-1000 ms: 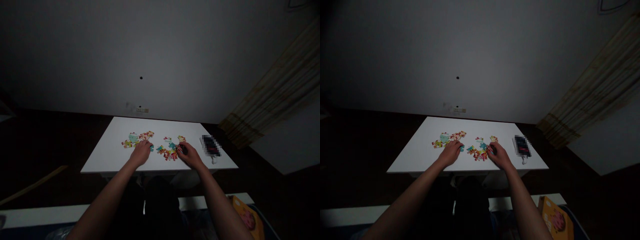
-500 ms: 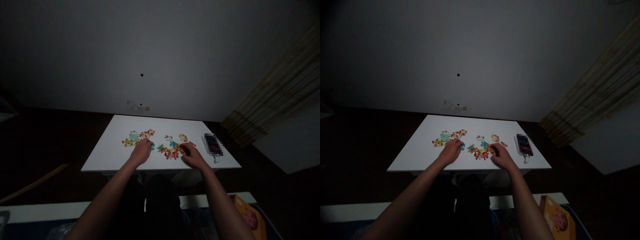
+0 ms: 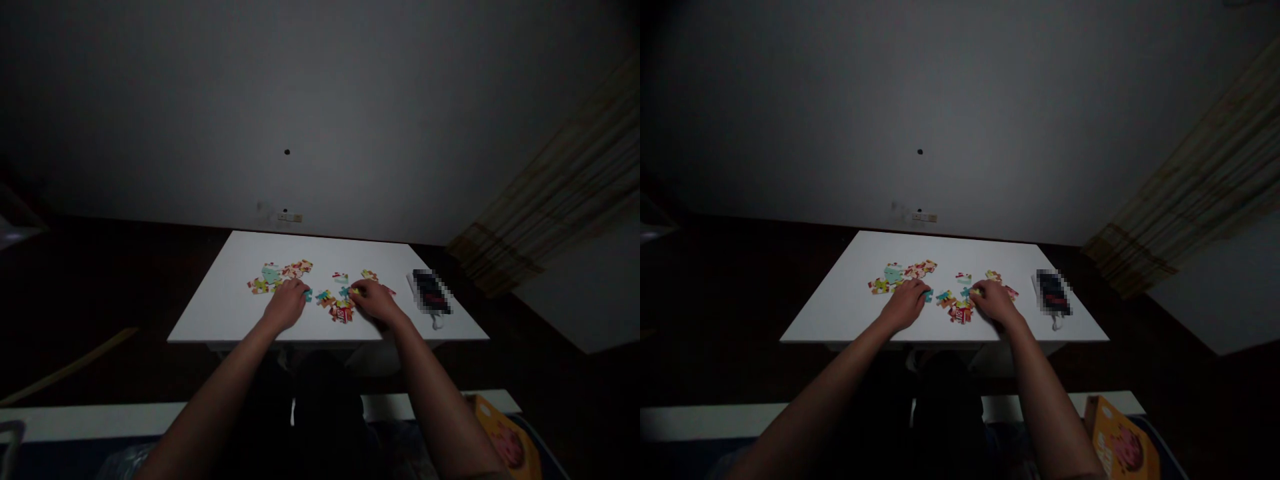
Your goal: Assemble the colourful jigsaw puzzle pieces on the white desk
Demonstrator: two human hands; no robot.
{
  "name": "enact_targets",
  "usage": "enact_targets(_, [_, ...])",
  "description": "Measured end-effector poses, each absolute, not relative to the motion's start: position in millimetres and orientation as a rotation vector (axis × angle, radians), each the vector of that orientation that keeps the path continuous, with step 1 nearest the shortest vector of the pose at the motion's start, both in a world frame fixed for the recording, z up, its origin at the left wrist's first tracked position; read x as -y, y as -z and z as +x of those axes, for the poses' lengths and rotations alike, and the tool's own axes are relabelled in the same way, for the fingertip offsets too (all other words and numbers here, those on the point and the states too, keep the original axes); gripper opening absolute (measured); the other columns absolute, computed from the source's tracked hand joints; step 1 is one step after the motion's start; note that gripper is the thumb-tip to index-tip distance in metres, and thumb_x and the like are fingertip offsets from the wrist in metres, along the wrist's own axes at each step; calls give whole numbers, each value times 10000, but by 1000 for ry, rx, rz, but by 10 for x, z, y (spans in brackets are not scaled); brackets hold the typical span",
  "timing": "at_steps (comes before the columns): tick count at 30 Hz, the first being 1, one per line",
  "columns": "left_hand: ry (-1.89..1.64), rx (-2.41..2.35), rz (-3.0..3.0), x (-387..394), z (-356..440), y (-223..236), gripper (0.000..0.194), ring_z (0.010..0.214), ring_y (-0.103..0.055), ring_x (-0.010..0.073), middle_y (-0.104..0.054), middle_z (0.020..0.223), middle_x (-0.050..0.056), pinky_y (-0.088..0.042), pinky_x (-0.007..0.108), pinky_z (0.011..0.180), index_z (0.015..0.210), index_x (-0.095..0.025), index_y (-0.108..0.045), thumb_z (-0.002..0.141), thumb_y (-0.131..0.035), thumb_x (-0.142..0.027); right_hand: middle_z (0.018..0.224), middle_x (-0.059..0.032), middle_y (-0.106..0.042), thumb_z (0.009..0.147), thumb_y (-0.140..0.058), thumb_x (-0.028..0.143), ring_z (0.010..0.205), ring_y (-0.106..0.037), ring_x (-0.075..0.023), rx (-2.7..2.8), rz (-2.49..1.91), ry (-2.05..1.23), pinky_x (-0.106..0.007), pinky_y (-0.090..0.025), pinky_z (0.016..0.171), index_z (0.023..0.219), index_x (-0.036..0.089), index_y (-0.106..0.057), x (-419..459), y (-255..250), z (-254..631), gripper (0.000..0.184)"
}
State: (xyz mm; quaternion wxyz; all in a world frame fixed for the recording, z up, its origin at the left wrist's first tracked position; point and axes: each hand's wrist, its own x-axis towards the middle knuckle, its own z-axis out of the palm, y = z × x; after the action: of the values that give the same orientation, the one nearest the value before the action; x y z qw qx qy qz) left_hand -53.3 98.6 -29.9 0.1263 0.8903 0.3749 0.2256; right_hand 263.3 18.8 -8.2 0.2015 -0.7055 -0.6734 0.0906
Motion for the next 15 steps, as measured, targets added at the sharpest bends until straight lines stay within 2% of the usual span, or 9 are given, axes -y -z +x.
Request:
enact_targets(4, [-657, -1100, 2577, -987, -532, 309, 328, 1230, -635, 339, -714, 1299, 147, -511, 531, 1131, 1333, -169, -762, 1076, -559, -197, 1013, -104, -835, 969, -716, 402, 914, -759, -261, 1737, -1803, -509, -381, -570, 856, 1051, 211, -822, -281, 139, 2654, 232])
enact_targets(8, [-679, -1098, 2574, -987, -540, 321, 325, 1231, -638, 337, -717, 1307, 143, -513, 529, 1118, 1321, -187, -768, 1072, -560, -199, 967, -94, -820, 921, -733, 467, 868, -759, -254, 1488, -1640, -586, -364, -589, 781, 1090, 206, -790, -350, 156, 2691, 316])
enact_targets(11, [-690, -1097, 2574, -983, -547, 319, 317, 1215, -642, 328, -720, 1300, 133, -514, 516, 1106, 1310, -202, -771, 1073, -561, -204, 1015, -105, -831, 970, -688, 471, 907, -776, -261, 1371, -1745, -461, -367, -592, 804, 1153, 204, -775, -389, 130, 2784, 336])
enact_targets(15, [-694, -1096, 2572, -980, -550, 317, 315, 1213, -642, 328, -718, 1294, 132, -513, 514, 1102, 1308, -200, -769, 1072, -562, -202, 1132, -126, -839, 1021, -645, 349, 1006, -777, -271, 1447, -2083, -186, -369, -560, 888, 1172, 209, -787, -397, 73, 2902, 250])
